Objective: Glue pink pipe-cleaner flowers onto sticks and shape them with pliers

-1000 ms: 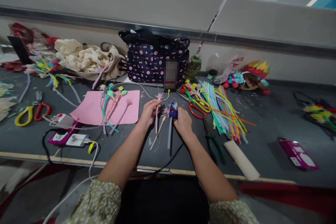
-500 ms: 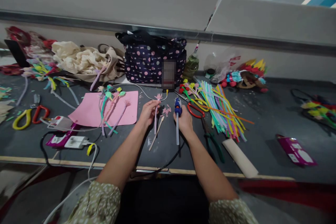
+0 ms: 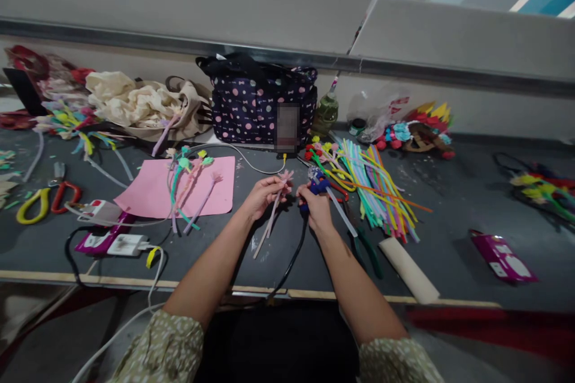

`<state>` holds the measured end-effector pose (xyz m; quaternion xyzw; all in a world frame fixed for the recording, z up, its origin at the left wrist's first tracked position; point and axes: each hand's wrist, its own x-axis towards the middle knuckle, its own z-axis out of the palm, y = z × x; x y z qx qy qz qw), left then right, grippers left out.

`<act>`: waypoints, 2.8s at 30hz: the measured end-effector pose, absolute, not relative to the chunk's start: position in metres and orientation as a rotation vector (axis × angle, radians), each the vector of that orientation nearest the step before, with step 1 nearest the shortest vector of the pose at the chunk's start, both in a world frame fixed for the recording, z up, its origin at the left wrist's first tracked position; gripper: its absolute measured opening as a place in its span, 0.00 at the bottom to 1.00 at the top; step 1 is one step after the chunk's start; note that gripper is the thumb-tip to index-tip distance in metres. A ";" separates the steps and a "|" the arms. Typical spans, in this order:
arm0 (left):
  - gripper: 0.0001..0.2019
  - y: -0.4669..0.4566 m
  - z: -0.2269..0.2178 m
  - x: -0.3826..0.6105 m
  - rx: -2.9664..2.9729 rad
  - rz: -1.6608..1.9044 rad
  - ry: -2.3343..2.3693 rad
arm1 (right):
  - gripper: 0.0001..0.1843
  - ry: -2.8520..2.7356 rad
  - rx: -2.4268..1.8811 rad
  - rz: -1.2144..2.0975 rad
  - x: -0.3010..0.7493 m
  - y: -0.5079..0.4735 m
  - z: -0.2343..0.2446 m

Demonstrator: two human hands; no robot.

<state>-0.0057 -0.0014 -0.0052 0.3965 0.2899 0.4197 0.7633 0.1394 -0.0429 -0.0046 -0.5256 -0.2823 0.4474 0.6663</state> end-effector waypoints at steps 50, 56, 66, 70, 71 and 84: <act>0.13 0.004 -0.010 -0.008 0.806 0.982 0.738 | 0.21 -0.680 -1.080 1.007 0.144 -0.050 0.001; 0.14 0.004 -0.011 -0.008 0.829 0.930 0.746 | 0.20 -0.679 -1.060 0.955 0.146 -0.052 0.009; 0.11 -0.001 -0.003 -0.008 0.848 0.754 0.745 | 0.20 -0.714 -1.054 0.919 0.152 -0.051 0.010; 0.11 -0.002 0.000 -0.009 0.853 0.699 0.765 | 0.20 -0.755 -1.081 0.918 0.151 -0.050 0.006; 0.11 -0.002 0.000 -0.009 0.853 0.689 0.773 | 0.20 -0.763 -1.078 0.920 0.151 -0.050 0.004; 0.10 -0.003 -0.001 -0.007 0.940 0.647 0.847 | 0.14 -0.999 -1.208 0.831 0.155 -0.050 0.000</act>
